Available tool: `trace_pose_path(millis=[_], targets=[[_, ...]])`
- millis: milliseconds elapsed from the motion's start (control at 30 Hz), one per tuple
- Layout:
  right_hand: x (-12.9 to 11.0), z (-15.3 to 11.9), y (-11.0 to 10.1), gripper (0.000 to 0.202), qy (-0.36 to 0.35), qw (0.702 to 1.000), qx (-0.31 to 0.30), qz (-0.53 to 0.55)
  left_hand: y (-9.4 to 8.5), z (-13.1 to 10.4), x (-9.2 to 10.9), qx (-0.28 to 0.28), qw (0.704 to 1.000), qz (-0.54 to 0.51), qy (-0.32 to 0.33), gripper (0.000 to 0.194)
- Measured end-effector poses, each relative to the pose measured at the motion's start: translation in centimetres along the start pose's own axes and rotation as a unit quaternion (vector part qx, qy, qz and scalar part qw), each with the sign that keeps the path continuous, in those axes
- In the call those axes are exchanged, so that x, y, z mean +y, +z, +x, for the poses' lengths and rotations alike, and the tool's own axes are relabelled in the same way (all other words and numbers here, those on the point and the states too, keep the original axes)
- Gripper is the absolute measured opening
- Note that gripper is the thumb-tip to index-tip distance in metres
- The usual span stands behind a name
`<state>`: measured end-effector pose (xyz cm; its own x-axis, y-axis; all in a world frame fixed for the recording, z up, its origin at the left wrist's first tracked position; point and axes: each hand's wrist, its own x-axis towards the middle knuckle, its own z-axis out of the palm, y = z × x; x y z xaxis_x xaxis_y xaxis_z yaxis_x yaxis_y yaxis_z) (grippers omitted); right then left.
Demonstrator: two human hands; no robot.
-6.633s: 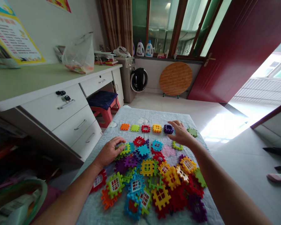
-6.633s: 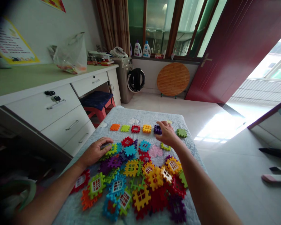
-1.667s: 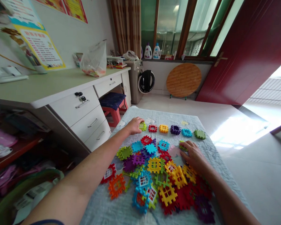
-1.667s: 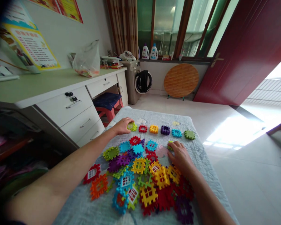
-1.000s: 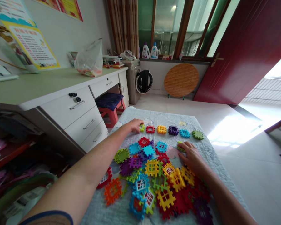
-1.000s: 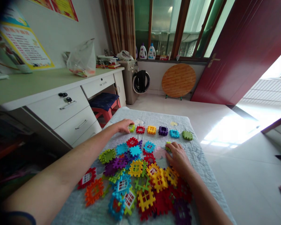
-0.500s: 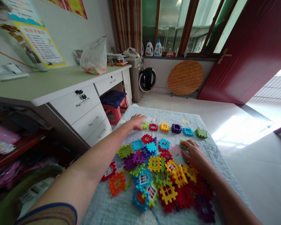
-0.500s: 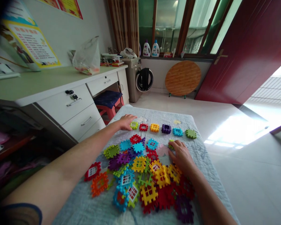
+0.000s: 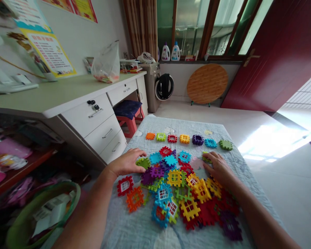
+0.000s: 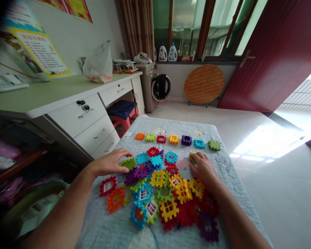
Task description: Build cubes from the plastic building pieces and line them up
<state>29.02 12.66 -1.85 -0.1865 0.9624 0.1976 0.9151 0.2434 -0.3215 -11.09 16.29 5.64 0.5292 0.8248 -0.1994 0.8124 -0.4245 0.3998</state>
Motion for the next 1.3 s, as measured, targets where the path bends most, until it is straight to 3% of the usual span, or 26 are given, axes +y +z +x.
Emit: trace_pose_path(millis=[200, 533, 767, 1000, 1167, 1300], targets=[[-0.3, 0.0, -0.2, 0.030, 0.004, 1.000, 0.004, 0.002, 1.4, 0.2, -0.1, -0.004, 1.000, 0.001, 0.003, 0.059], [-0.2, 0.1, -0.7, 0.026, 0.020, 0.996, 0.034, 0.085, 2.6, 1.4, -0.8, 0.066, 0.995, -0.067, 0.027, 0.040], [2.1, 0.3, -1.3, 0.023, 0.123, 0.967, 0.125, 0.184, 3.1, 2.0, -0.6, 0.132, 0.982, -0.138, -0.008, 0.038], [3.7, 0.0, -1.0, 0.025, 0.197, 0.960, 0.102, 0.173, 3.6, 2.5, -0.9, 0.202, 0.965, -0.165, -0.019, 0.036], [3.5, 0.0, -1.1, 0.023, 0.190, 0.968, 0.094, 0.135, 4.1, 2.9, -1.0, 0.224, 0.950, -0.218, -0.026, 0.039], [3.5, 0.0, -0.7, 0.025, 0.143, 0.978, 0.093, 0.122, 4.5, 3.1, -0.8, 0.231, 0.932, -0.277, -0.029, 0.043]])
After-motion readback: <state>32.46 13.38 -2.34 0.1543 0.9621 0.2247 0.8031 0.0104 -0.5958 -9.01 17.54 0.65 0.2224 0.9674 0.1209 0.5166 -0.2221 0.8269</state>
